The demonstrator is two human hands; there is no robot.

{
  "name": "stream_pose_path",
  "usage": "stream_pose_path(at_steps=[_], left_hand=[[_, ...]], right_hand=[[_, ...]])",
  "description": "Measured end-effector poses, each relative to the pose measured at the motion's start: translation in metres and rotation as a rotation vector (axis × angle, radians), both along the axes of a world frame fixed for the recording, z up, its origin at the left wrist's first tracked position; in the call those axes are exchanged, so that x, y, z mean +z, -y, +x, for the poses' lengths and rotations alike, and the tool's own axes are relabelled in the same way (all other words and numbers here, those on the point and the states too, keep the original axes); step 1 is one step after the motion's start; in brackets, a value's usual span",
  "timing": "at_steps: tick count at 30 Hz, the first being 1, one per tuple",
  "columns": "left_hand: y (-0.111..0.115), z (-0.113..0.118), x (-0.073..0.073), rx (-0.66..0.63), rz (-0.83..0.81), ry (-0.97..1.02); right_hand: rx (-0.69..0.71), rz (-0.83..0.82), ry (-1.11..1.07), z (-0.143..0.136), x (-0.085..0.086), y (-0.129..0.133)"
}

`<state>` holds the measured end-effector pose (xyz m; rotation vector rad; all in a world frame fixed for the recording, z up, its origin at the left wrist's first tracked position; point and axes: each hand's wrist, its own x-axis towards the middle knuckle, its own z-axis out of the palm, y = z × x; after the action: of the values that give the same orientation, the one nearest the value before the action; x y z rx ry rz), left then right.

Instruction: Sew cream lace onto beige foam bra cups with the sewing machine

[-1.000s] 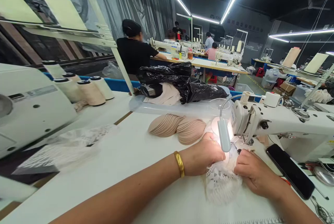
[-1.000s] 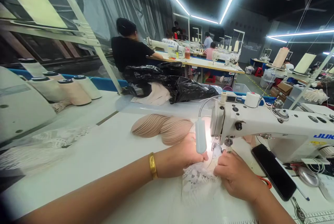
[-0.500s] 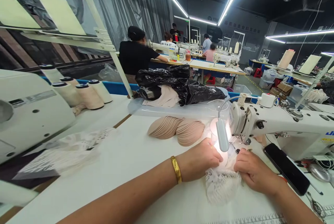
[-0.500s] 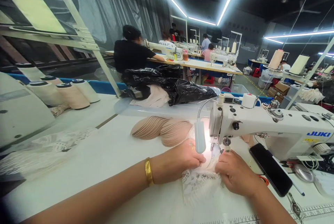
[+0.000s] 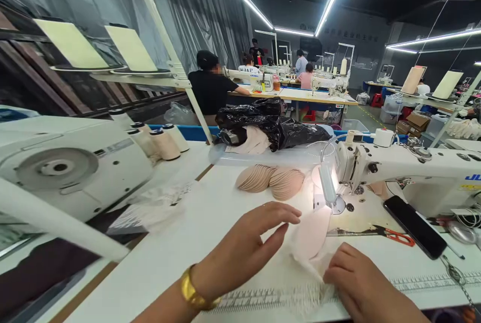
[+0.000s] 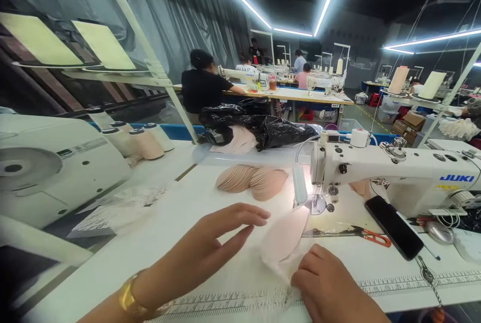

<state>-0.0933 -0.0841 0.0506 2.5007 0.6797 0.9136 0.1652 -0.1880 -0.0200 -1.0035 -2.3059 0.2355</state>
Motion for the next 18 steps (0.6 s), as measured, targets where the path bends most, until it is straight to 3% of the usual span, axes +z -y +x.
stream_pose_path(at_steps=[2, 5, 8, 10, 13, 16, 18], left_hand=[[0.010, 0.017, -0.008, 0.003, -0.062, -0.010], [0.020, 0.044, -0.028, -0.015, -0.086, -0.231], [0.019, 0.059, -0.043, 0.036, -0.074, -0.423], [0.015, 0.062, -0.046, 0.080, -0.081, -0.426], [0.007, 0.057, -0.045, 0.080, -0.143, -0.352], [0.005, 0.051, -0.044, 0.112, -0.307, -0.244], [0.008, 0.047, -0.044, 0.144, -0.438, -0.143]], right_hand=[[-0.011, 0.025, -0.015, -0.007, -0.003, 0.005], [-0.014, 0.021, -0.037, -0.011, -0.005, 0.014], [-0.068, 0.008, -0.051, 0.010, -0.008, 0.020], [-0.239, 0.087, -0.015, 0.041, -0.014, 0.020], [-0.677, 0.249, 0.098, 0.099, -0.031, 0.012], [-0.793, 0.223, 0.082, 0.131, -0.045, 0.005], [-0.805, 0.136, -0.042, 0.123, -0.045, 0.006]])
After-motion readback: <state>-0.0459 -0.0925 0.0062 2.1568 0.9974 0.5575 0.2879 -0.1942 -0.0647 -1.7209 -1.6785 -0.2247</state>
